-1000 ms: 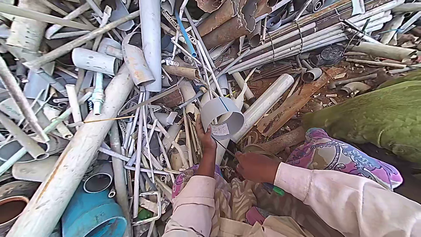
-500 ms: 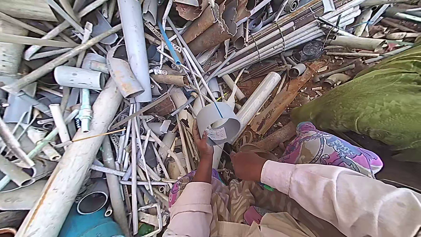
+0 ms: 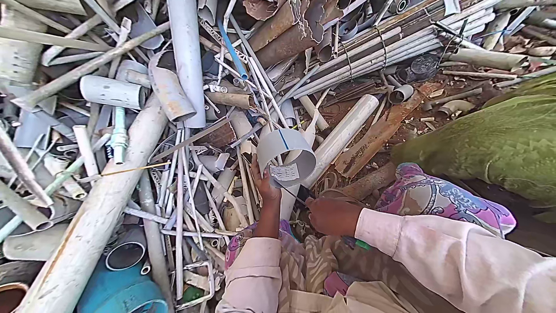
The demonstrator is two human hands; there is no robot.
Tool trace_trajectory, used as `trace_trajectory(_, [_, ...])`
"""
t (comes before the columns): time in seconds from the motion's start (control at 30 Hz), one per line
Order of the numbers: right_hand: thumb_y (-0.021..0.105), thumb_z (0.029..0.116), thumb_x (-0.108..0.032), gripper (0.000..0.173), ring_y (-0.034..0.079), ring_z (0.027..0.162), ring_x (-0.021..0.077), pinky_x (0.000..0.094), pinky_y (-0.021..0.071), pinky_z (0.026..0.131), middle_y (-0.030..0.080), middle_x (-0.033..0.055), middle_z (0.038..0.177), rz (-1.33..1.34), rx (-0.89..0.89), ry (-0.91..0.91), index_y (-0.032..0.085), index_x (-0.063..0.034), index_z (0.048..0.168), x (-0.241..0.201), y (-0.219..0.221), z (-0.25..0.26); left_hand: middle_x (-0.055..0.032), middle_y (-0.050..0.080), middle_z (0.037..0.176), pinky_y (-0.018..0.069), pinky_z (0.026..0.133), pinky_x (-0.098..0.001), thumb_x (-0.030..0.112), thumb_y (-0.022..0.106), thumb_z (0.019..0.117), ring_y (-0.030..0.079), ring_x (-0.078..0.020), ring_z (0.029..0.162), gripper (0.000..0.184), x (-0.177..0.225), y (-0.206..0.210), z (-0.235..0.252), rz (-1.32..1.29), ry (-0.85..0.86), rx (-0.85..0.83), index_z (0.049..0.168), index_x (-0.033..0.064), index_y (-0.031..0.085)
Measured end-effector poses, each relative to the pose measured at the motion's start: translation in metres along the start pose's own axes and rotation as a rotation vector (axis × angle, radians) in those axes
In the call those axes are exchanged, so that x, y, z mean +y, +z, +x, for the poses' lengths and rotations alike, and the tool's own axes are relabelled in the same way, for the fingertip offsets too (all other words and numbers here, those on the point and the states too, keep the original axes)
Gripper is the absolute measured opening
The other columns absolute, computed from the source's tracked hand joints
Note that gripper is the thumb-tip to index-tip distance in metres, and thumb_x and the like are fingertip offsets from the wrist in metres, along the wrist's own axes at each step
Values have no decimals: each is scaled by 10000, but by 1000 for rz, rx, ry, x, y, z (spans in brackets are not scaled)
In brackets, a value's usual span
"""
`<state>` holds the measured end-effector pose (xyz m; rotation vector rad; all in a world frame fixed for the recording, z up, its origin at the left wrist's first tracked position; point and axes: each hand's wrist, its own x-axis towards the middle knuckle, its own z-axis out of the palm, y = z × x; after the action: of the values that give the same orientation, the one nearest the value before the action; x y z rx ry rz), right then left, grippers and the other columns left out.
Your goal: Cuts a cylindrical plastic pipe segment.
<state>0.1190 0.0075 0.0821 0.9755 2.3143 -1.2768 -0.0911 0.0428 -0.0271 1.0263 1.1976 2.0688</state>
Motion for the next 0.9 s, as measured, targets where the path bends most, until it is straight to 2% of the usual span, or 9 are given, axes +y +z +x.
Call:
trace_trajectory(0.13, [490, 1079, -159, 398, 639, 1093, 439, 599, 502, 901, 613, 302, 1180, 28, -7, 7, 460, 93, 1385, 3, -5, 1, -94, 513, 1380, 510, 992, -296, 289, 642, 845, 586, -76, 1153, 851, -2, 3, -7, -8, 24, -110, 1509, -63, 242])
trace_trajectory(0.27, [466, 1085, -143, 363, 637, 1044, 412, 574, 497, 872, 607, 291, 1146, 38, -11, 15, 474, 90, 1362, 7, -11, -1, -81, 529, 1360, 522, 981, -298, 390, 726, 810, 601, -74, 1134, 981, -3, 4, -9, -53, -7, -143, 1517, -56, 213])
trace_trajectory(0.33, [474, 1078, -143, 365, 644, 1076, 434, 596, 508, 880, 616, 300, 1160, 34, 10, 30, 474, 89, 1360, 6, -7, -1, -89, 521, 1376, 518, 991, -307, 386, 699, 842, 592, -85, 1153, 957, -5, 5, -8, -67, -5, -131, 1534, -36, 191])
trace_trajectory(0.43, [491, 1063, -147, 377, 650, 1118, 460, 616, 529, 891, 623, 299, 1189, 7, 53, 70, 454, 67, 1371, 1, 9, 5, -124, 454, 1430, 486, 1014, -288, 233, 537, 909, 543, -98, 1213, 771, -2, 12, -11, -31, 15, -55, 1538, -33, 180])
trace_trajectory(0.53, [486, 1068, -152, 393, 640, 1155, 455, 608, 529, 904, 610, 293, 1227, 7, 54, 80, 427, 55, 1397, -1, 13, 10, -152, 416, 1466, 462, 1027, -277, 179, 465, 912, 515, -113, 1242, 731, 1, 16, -10, 8, 22, 12, 1547, -33, 172])
trace_trajectory(0.63, [482, 1079, -183, 391, 655, 1111, 442, 605, 531, 888, 625, 284, 1189, 2, 54, 50, 446, 47, 1393, 1, 7, 9, -156, 441, 1429, 471, 1008, -281, 189, 464, 917, 526, -121, 1212, 732, 3, 12, -6, 22, 5, 37, 1547, -35, 167])
trace_trajectory(0.73, [493, 1088, -208, 416, 643, 1110, 451, 617, 513, 891, 622, 295, 1184, -15, 15, 28, 457, 57, 1406, 0, 0, 2, -155, 433, 1450, 468, 1024, -276, 199, 505, 900, 528, -108, 1226, 770, 5, 5, 0, 9, 39, 7, 1543, -55, 167])
trace_trajectory(0.9, [495, 1079, -194, 421, 644, 1104, 439, 607, 516, 892, 622, 288, 1184, -43, -7, 47, 455, 62, 1411, 2, -2, 4, -126, 506, 1396, 493, 1015, -290, 216, 587, 848, 570, -83, 1186, 784, 3, 2, -3, 40, 64, -61, 1498, -74, 260])
